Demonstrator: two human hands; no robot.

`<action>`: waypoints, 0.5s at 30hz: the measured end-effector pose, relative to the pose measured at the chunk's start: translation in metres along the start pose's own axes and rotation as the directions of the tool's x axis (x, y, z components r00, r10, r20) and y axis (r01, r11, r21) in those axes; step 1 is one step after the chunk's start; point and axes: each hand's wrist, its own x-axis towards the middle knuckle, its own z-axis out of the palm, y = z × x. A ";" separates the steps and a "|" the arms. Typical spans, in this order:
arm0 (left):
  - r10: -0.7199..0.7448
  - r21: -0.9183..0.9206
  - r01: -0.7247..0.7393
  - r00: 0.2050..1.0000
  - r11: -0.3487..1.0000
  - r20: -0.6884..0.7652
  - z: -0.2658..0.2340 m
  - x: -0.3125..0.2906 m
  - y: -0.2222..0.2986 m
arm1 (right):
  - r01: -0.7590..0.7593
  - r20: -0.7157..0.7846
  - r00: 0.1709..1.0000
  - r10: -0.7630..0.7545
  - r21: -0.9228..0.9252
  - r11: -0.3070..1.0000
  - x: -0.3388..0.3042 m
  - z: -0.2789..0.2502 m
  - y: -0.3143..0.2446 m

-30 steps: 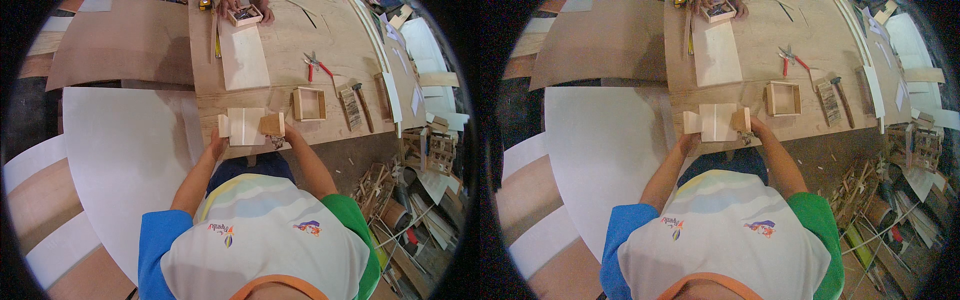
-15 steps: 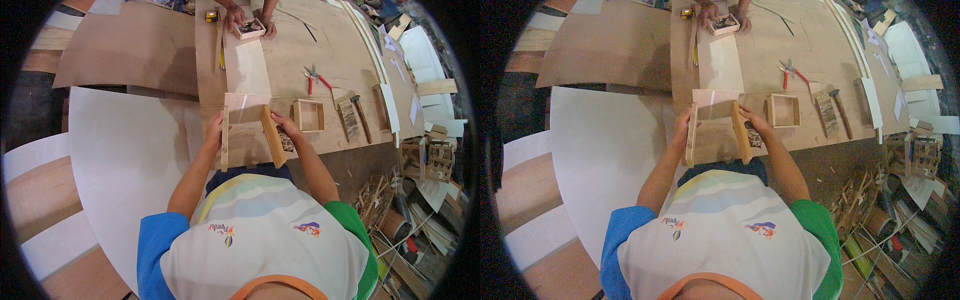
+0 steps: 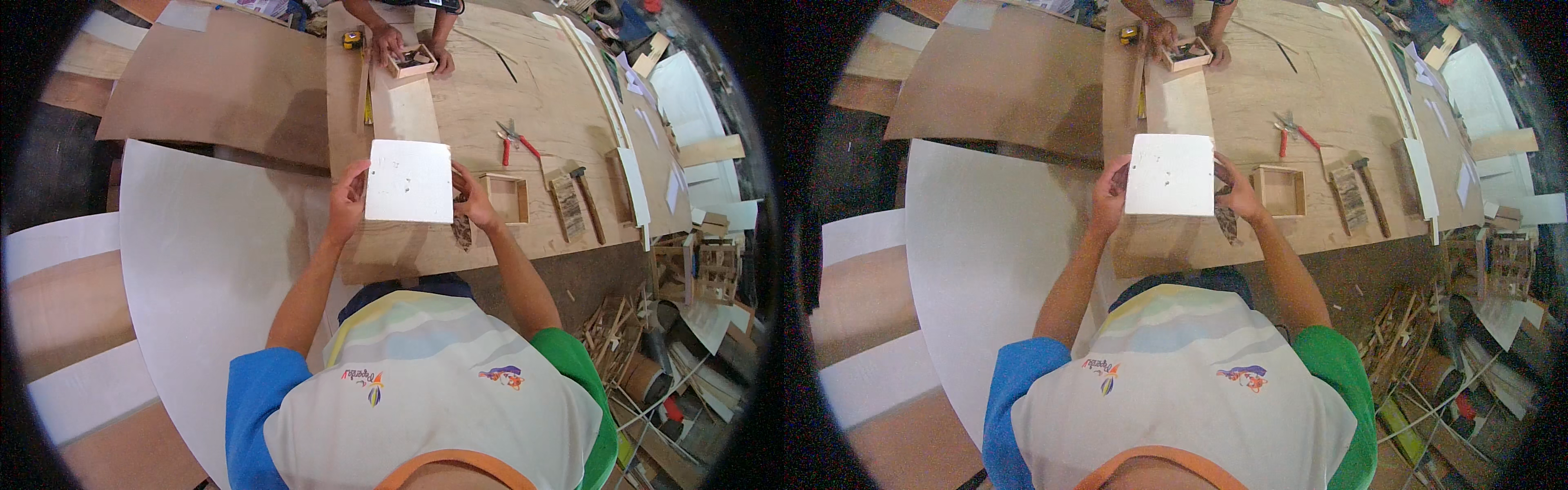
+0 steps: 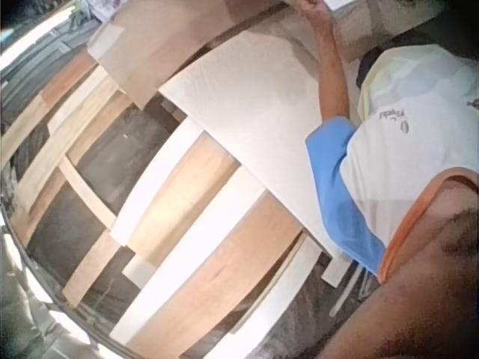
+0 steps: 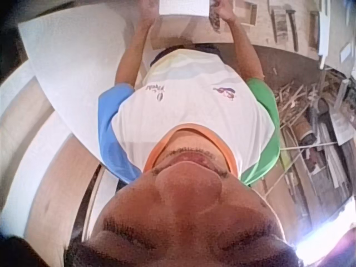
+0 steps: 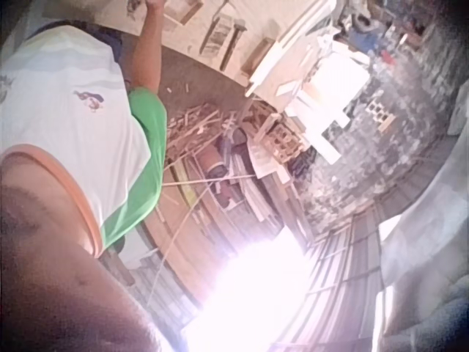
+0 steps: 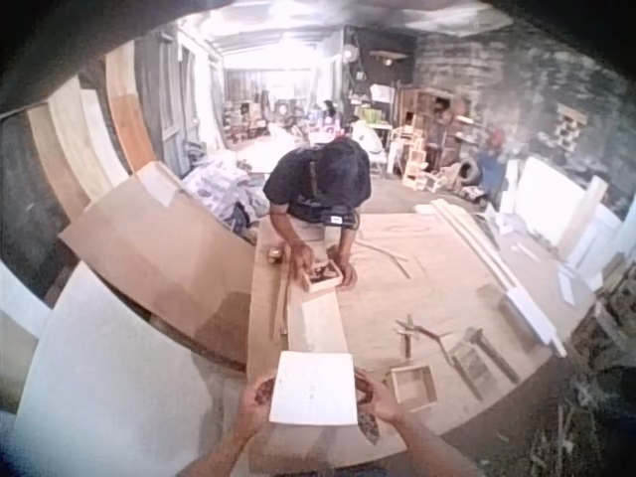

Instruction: The person applies adhesive to wooden panels, assembles a small box structure by hand, and then secures a wooden piece to the assembly using a hammer and nails on a workbench.

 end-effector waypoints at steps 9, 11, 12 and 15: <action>0.071 0.110 -0.066 0.997 0.992 -0.041 -0.021 -0.023 -0.021 | 0.139 -0.004 0.988 -0.152 -0.371 0.918 0.003 0.006 0.042; 0.047 0.173 -0.034 0.996 0.984 -0.070 -0.024 -0.029 -0.018 | 0.064 -0.011 0.997 -0.074 -0.382 0.922 0.003 0.015 0.030; 0.037 0.201 -0.020 0.996 0.979 -0.080 -0.024 -0.030 -0.016 | 0.106 -0.028 0.991 -0.128 -0.406 0.908 0.003 0.016 0.031; -0.024 0.195 0.040 0.996 0.980 -0.085 -0.027 -0.031 -0.020 | 0.181 -0.048 0.973 -0.224 -0.444 0.878 0.004 0.016 0.040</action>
